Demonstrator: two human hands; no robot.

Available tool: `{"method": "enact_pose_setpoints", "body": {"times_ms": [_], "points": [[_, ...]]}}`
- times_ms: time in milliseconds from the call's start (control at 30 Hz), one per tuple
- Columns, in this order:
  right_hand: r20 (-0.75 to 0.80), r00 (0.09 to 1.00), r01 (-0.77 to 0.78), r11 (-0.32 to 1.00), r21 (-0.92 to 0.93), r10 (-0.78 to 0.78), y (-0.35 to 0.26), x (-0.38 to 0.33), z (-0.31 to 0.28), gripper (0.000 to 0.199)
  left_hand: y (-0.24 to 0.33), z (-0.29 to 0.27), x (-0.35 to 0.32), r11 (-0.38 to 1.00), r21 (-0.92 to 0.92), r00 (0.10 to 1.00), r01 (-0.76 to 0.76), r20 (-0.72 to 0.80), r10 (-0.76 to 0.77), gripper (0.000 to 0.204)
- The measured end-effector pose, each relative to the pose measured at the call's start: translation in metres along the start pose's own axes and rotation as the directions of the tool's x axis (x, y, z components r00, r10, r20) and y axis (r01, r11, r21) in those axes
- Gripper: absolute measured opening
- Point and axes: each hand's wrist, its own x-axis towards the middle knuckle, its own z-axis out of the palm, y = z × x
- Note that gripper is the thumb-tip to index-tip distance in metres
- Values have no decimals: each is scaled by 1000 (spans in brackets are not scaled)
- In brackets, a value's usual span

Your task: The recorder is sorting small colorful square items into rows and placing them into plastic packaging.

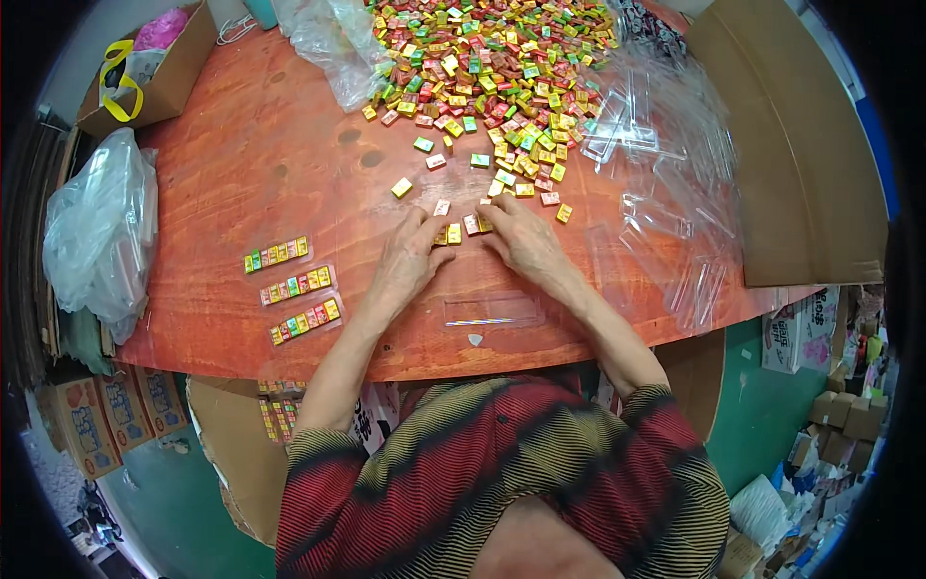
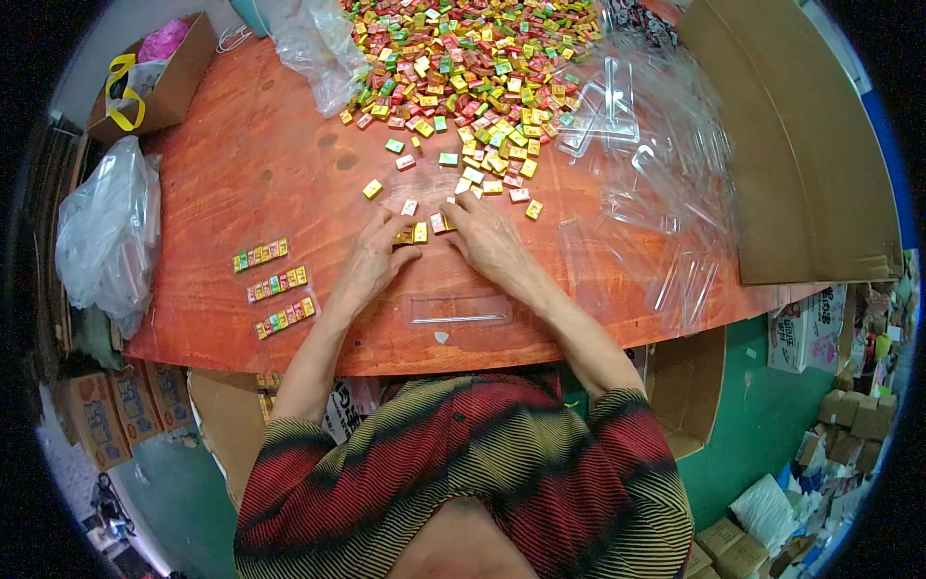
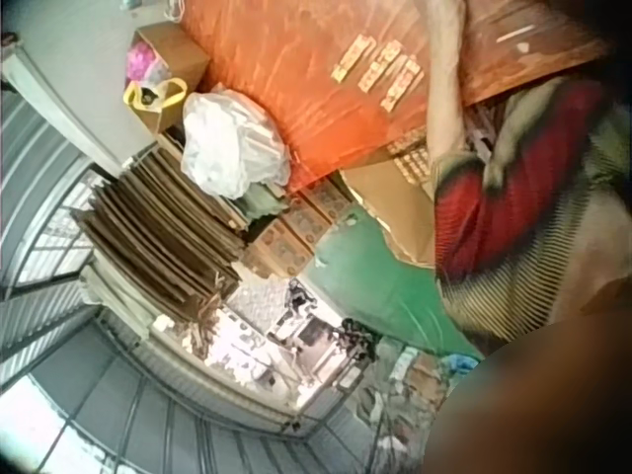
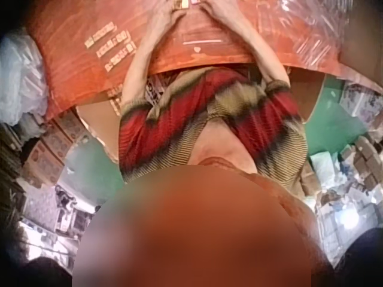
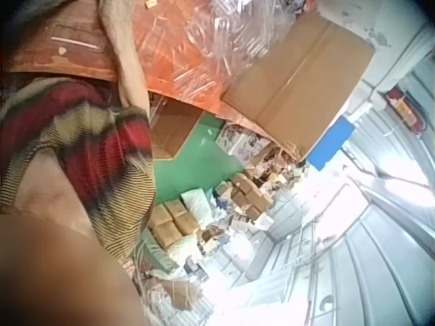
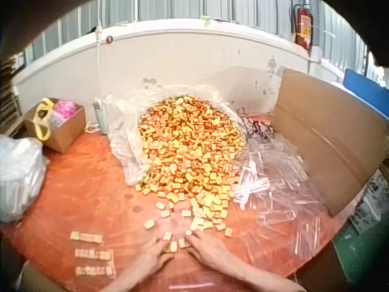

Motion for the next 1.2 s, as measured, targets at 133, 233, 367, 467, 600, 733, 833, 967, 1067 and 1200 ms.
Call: {"method": "enact_pose_setpoints", "body": {"times_ms": [133, 233, 367, 467, 600, 733, 833, 967, 1067, 1200], "points": [[21, 999, -24, 996, -91, 26, -4, 6, 7, 40, 6, 3, 5, 999, -17, 1000, -28, -2, 28, 45], [72, 996, -41, 984, -173, 54, -1, 6, 10, 37, 18, 4, 9, 1000, -3, 1000, -29, -5, 29, 44], [-25, 999, 23, 992, -123, -27, 3, -5, 15, 32, 22, 16, 9, 997, 73, 999, -34, -34, 37, 43], [-72, 996, 54, 997, -47, -58, 4, -9, 11, 30, 21, 19, 8, 990, 136, 996, -44, -65, 54, 41], [-197, 973, -122, 993, -3, 119, 15, -5, -10, 26, 24, 18, 9, 993, 97, 995, -70, -68, 77, 40], [-164, 984, -105, 972, -212, 70, 28, 28, -11, 21, 24, 19, 10, 992, 113, 996, -58, -62, 65, 40], [-193, 981, -87, 946, -313, 26, 36, 39, -4, 18, 22, 21, 12, 993, 100, 997, -66, -42, 71, 40], [-146, 988, 12, 961, -278, -55, 35, 36, -1, 12, 18, 19, 9, 987, 133, 994, -92, -50, 99, 39], [-76, 997, -27, 971, -237, 9, 33, 40, -3, 11, 18, 19, 10, 990, 130, 998, -48, -28, 52, 40], [-25, 997, -70, 980, -185, 66, 46, 41, -5, 15, 32, 19, 11, 981, 187, 997, -47, -48, 57, 36]]}}
